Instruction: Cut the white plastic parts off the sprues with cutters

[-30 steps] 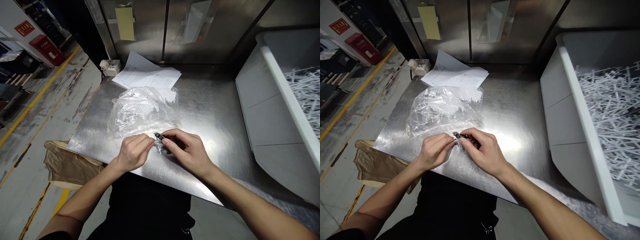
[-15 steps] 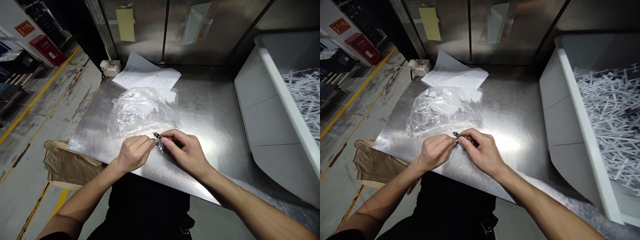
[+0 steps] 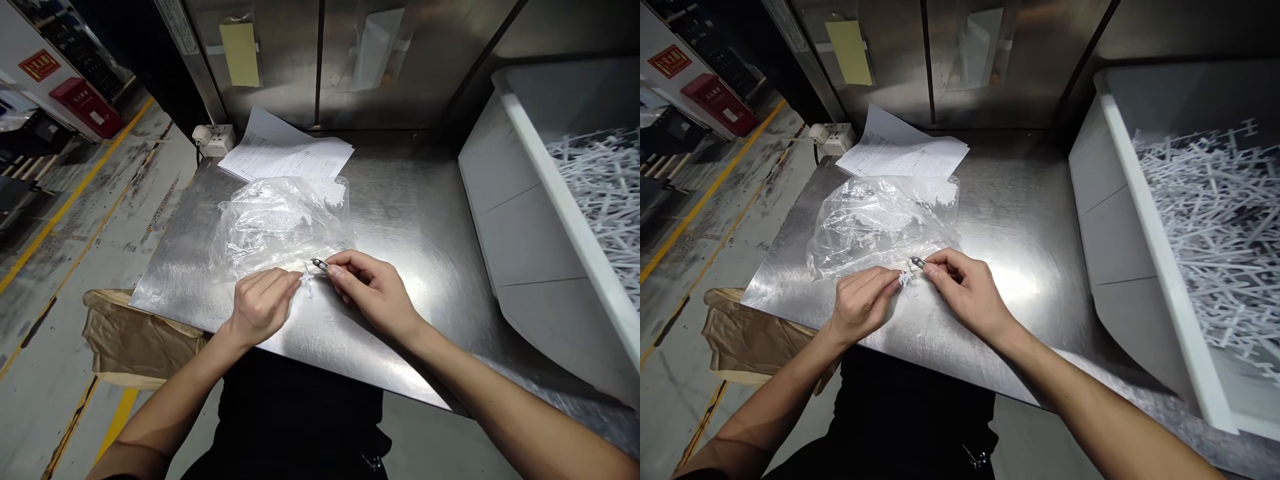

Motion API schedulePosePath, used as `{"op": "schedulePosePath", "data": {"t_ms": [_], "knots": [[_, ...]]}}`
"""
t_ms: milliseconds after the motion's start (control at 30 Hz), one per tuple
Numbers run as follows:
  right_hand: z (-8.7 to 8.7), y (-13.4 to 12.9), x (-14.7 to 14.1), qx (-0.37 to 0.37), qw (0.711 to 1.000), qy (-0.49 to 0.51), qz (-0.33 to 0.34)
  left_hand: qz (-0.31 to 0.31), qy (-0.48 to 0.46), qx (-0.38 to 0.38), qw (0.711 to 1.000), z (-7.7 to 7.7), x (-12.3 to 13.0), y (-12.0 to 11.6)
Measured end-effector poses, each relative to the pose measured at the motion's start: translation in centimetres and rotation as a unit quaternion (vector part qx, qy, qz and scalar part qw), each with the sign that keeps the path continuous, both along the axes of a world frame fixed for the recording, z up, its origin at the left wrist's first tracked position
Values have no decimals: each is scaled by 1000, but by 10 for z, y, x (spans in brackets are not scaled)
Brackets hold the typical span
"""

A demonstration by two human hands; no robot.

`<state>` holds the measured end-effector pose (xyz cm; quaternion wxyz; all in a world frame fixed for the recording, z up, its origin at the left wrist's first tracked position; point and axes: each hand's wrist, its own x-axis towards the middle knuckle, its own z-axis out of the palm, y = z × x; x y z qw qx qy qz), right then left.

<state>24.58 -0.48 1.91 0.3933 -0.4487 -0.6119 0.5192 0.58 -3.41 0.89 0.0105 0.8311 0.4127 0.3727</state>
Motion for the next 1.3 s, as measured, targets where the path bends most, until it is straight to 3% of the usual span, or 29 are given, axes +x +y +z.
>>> {"op": "schedulePosePath", "data": {"t_ms": [233,767,1033,1300], "knots": [[0,3,9,44,997,-51,24,15,-94,-97,991,8,-3,0],[2,-2,7,136,983,-103,74,-14,-109,-114,987,8,-3,1],[-1,-3,5,105,988,-99,55,-12,-123,-140,982,7,-4,2],[-3,-3,2,50,995,-80,22,56,-111,-92,988,0,-3,1]]}}
